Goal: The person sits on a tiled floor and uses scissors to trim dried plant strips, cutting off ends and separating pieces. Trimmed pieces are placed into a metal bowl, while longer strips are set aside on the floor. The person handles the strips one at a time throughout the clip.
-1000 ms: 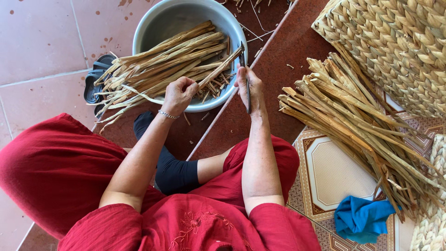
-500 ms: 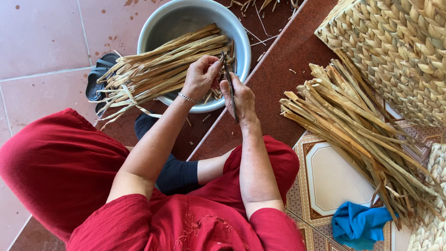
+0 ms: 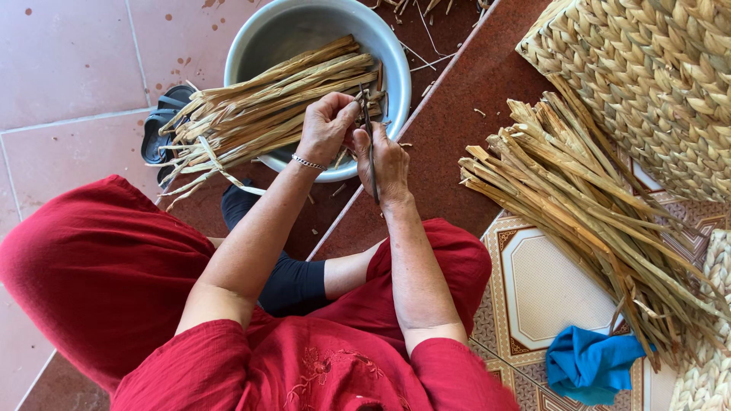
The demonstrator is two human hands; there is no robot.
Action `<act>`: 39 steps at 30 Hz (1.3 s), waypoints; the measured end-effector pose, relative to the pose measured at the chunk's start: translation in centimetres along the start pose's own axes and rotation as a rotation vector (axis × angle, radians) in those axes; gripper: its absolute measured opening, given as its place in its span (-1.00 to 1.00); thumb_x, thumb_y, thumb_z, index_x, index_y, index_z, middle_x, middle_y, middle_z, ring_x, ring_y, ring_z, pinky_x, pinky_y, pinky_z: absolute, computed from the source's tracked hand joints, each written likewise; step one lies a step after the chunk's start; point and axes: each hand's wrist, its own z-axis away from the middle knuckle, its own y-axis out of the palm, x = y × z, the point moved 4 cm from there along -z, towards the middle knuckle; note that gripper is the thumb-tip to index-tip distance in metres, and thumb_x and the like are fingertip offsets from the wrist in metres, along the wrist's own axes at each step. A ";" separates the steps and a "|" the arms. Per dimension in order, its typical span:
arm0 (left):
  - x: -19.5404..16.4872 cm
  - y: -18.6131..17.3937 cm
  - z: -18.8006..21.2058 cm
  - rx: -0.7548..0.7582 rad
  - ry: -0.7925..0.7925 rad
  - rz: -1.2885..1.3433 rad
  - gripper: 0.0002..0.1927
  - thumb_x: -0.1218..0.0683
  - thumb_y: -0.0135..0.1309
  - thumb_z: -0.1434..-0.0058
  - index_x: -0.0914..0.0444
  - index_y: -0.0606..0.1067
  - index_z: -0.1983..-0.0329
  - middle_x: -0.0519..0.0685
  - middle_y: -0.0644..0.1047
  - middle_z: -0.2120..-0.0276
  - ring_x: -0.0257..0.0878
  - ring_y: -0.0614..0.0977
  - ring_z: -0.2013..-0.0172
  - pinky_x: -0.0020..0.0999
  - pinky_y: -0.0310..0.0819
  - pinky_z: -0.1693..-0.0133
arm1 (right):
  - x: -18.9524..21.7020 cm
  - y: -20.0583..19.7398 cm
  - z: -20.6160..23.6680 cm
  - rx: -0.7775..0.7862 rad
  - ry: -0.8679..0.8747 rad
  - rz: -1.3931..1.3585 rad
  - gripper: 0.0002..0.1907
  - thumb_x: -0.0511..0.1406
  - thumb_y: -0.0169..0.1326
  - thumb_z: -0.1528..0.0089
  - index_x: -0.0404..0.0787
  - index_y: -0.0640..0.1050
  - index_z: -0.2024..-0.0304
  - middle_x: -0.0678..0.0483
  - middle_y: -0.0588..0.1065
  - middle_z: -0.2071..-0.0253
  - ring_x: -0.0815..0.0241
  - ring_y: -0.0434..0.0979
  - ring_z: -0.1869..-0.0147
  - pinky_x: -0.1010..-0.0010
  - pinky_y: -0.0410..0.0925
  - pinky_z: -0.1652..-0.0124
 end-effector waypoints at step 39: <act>-2.8 -1.7 -1.9 0.018 0.058 -0.115 -0.85 0.11 0.23 -0.32 0.32 0.61 0.27 -0.22 0.58 0.44 -0.53 0.50 0.43 -0.60 0.42 0.36 | -0.5 -0.9 -0.7 0.238 0.163 -0.431 -0.05 0.37 -0.50 -0.29 -0.16 0.51 -0.19 0.15 0.33 0.57 0.30 0.44 0.46 0.35 0.30 0.44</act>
